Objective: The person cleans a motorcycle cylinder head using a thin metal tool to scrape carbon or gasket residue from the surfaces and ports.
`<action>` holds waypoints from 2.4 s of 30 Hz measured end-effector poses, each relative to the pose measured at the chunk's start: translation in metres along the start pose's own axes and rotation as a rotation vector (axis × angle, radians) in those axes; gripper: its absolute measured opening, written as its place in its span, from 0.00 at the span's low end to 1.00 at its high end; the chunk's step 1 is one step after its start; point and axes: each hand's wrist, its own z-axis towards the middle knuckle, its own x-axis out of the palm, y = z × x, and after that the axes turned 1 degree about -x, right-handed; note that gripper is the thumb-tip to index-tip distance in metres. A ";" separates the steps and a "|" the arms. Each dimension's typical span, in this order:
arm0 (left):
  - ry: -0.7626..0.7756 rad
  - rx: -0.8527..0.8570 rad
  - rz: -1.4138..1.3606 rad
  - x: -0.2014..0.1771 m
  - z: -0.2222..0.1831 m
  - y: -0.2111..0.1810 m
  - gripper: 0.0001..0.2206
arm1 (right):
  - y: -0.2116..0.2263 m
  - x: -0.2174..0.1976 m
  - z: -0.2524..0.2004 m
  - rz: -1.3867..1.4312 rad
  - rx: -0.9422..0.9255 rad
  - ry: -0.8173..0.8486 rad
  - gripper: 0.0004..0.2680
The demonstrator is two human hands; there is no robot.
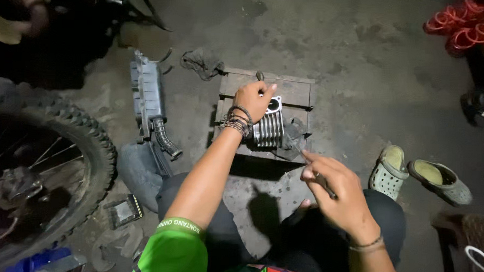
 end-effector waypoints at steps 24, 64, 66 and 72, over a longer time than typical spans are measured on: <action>0.097 -0.021 -0.211 -0.003 0.000 0.002 0.19 | -0.161 0.134 0.078 -0.485 0.148 -0.283 0.14; 0.190 0.065 -0.088 -0.003 -0.019 0.016 0.27 | -0.046 0.097 -0.016 0.264 -0.284 -0.368 0.17; 0.168 0.072 -0.113 -0.003 -0.018 0.016 0.26 | -0.054 0.104 -0.013 0.227 -0.336 -0.352 0.16; 0.161 0.076 -0.158 -0.007 -0.025 0.011 0.24 | -0.042 0.086 -0.030 0.195 -0.319 -0.349 0.14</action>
